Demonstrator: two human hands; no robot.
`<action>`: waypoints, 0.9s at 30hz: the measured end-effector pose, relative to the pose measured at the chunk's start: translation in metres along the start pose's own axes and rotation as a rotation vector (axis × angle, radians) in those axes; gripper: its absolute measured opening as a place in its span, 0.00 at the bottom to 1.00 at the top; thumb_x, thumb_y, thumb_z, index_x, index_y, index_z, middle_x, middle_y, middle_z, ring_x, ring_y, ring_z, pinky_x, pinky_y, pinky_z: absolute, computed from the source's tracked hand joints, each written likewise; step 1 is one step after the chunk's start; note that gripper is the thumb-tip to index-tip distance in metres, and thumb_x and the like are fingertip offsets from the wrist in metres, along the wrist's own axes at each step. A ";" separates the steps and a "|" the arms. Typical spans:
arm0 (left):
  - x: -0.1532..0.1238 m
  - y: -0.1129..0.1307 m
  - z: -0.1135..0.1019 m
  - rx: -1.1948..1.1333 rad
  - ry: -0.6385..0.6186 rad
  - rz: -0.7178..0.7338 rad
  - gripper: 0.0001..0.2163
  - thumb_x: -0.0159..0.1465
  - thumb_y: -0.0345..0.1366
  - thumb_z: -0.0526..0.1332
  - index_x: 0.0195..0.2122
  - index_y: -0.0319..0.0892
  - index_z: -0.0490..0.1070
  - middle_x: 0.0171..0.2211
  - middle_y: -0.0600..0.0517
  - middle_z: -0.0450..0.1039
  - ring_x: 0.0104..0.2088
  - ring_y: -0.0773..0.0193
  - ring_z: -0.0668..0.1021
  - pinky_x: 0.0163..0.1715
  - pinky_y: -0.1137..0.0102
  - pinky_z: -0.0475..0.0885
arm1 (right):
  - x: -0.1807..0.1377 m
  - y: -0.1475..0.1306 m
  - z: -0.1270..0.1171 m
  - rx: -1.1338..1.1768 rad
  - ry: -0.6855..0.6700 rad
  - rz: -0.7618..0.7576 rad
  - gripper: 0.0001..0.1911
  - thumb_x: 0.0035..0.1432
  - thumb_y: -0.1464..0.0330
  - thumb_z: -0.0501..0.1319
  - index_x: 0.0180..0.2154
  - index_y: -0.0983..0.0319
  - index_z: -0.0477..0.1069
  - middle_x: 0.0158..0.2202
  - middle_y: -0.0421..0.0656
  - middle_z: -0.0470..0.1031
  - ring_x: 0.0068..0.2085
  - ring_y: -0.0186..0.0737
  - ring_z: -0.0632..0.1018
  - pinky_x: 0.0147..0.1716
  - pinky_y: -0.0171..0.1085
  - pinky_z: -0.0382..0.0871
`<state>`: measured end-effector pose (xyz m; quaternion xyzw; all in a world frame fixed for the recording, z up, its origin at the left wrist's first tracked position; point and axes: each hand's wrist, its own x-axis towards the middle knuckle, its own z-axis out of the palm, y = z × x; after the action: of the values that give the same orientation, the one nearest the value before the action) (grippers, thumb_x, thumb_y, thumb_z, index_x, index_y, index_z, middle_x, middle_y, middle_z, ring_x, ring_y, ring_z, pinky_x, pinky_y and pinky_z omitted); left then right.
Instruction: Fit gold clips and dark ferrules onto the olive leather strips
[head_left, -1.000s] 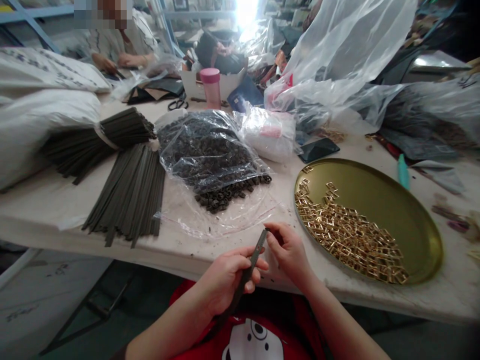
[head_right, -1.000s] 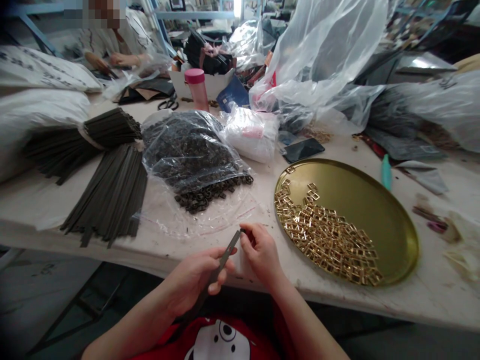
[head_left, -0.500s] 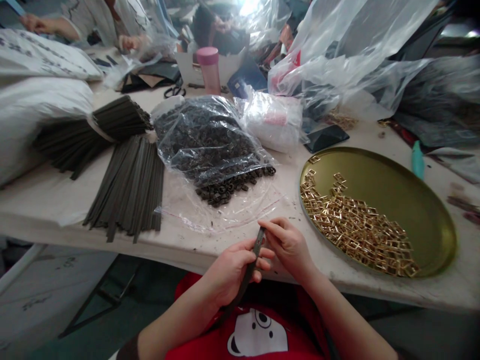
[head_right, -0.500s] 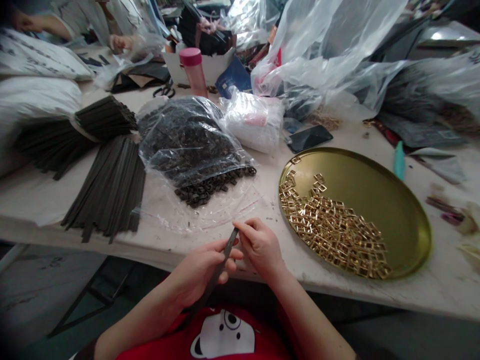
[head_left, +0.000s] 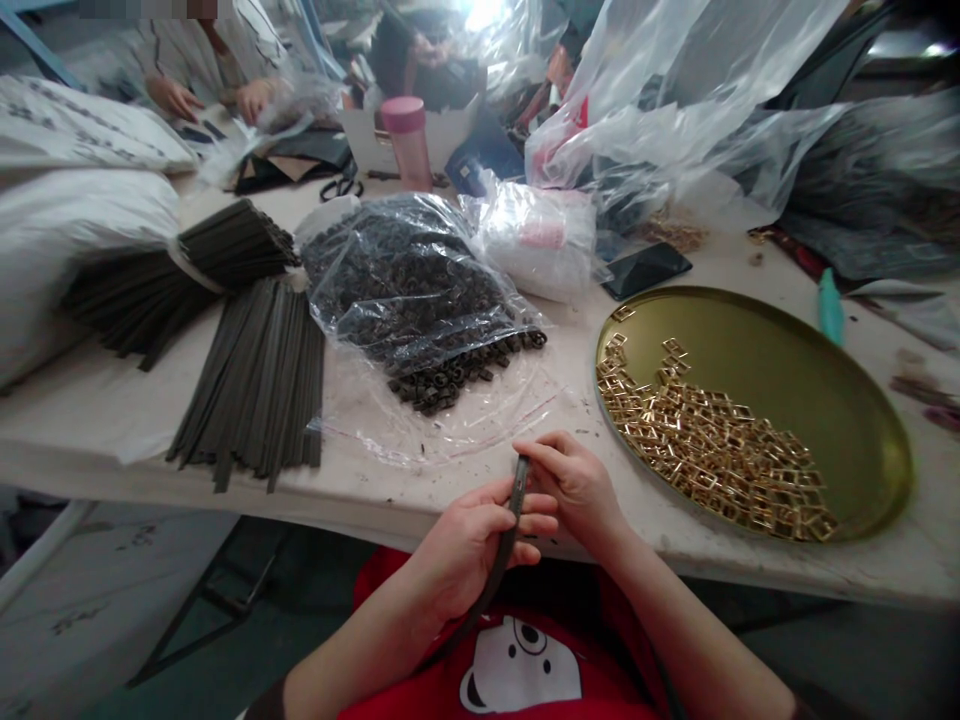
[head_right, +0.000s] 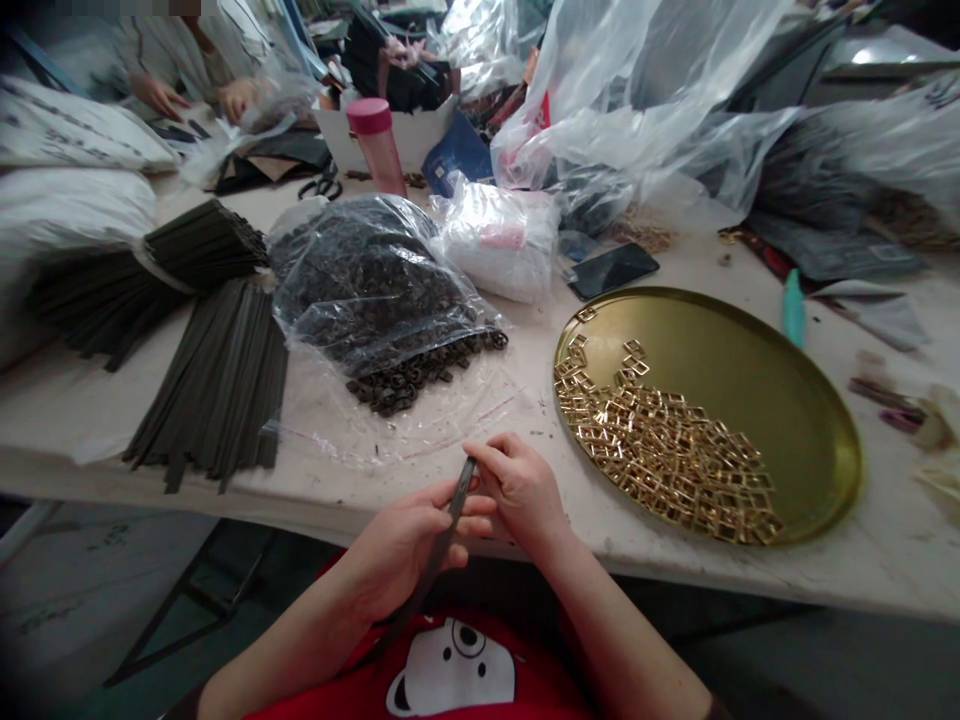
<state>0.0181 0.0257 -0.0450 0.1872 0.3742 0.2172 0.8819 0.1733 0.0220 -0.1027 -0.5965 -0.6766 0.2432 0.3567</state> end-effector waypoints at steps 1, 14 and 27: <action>-0.001 0.001 0.001 0.002 0.012 -0.008 0.18 0.52 0.21 0.52 0.43 0.35 0.70 0.43 0.42 0.71 0.37 0.64 0.75 0.24 0.79 0.67 | 0.000 0.000 0.000 0.007 0.007 0.002 0.14 0.57 0.72 0.54 0.43 0.57 0.72 0.32 0.43 0.69 0.32 0.37 0.72 0.29 0.34 0.67; -0.011 0.000 0.017 -0.045 0.080 -0.112 0.15 0.58 0.24 0.55 0.47 0.35 0.67 0.44 0.41 0.73 0.39 0.63 0.77 0.30 0.75 0.72 | 0.006 -0.004 -0.006 0.200 0.183 0.057 0.14 0.57 0.74 0.53 0.41 0.57 0.73 0.31 0.42 0.69 0.33 0.36 0.72 0.32 0.34 0.67; -0.013 -0.008 0.027 -0.057 0.065 -0.118 0.19 0.57 0.22 0.53 0.51 0.35 0.63 0.48 0.39 0.70 0.44 0.58 0.75 0.36 0.69 0.72 | 0.007 0.004 -0.007 0.308 0.249 0.093 0.13 0.56 0.73 0.54 0.41 0.57 0.73 0.33 0.41 0.69 0.34 0.35 0.72 0.34 0.34 0.67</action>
<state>0.0325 0.0081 -0.0237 0.1325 0.4069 0.1811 0.8855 0.1811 0.0289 -0.0996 -0.5909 -0.5537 0.2846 0.5131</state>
